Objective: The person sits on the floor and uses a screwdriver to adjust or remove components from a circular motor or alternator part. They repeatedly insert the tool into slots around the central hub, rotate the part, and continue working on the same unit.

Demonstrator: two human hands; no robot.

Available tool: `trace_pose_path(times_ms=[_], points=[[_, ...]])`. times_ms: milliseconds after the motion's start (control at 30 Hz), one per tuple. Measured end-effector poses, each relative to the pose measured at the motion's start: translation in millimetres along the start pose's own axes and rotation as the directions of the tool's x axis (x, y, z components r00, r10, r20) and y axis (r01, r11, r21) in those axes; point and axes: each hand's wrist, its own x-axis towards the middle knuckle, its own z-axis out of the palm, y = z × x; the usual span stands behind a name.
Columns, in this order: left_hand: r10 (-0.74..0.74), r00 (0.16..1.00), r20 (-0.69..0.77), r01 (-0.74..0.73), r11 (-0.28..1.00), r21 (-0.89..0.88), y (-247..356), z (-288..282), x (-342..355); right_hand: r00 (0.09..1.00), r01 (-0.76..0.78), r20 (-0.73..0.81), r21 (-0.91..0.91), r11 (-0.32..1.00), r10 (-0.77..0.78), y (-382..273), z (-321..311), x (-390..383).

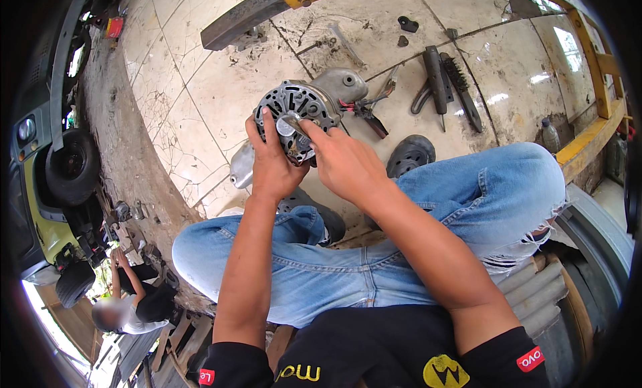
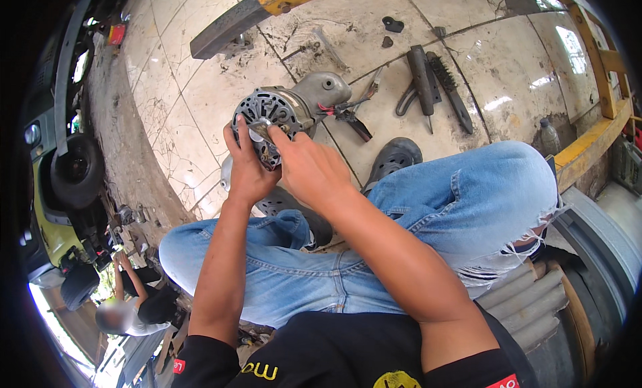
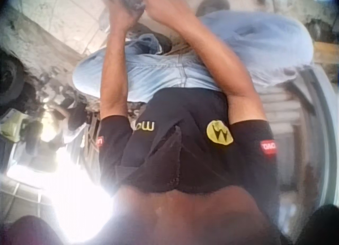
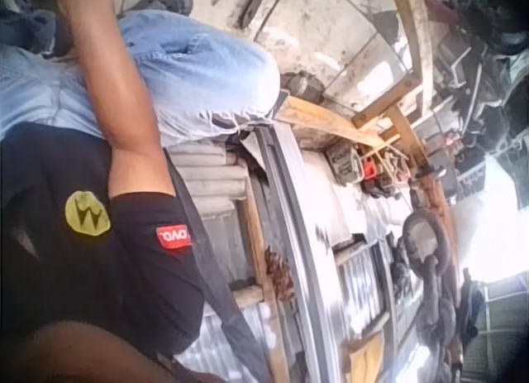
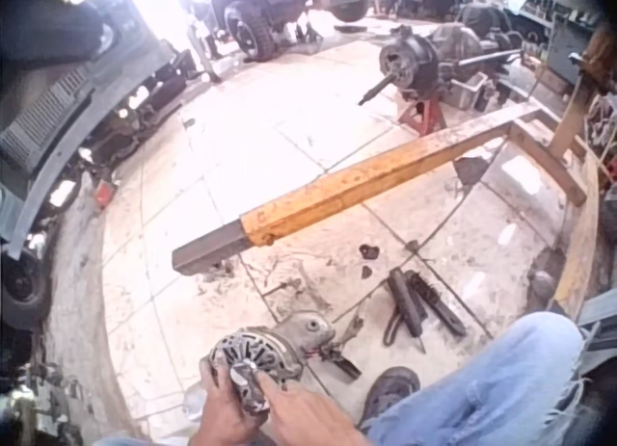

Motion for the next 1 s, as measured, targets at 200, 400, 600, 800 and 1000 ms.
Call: trace_pose_path(times_ms=[200, 400, 600, 800, 1000], points=[[-0.023, 0.998, -0.066, 0.028, 0.997, 0.077, 5, 8, -3, 0.998, -0.001, -0.065, 0.271, 0.963, 0.019, 0, 3, -3], [-0.069, 0.996, -0.058, 0.074, 0.994, 0.079, 13, 8, -2, 0.989, 0.080, -0.144, 0.304, 0.949, -0.037, 1, 11, 3], [-0.087, 0.995, -0.057, 0.090, 0.994, 0.059, 17, 5, -3, 0.997, 0.003, -0.080, 0.246, 0.969, 0.017, 2, 16, 13], [-0.051, 0.994, -0.098, 0.056, 0.997, 0.051, 12, 7, -4, 0.998, -0.030, -0.039, 0.264, 0.964, 0.042, -11, 12, 11], [-0.046, 0.993, -0.110, 0.051, 0.998, 0.045, 10, 8, -5, 0.986, -0.020, -0.156, 0.230, 0.973, 0.057, -15, 7, 12]])
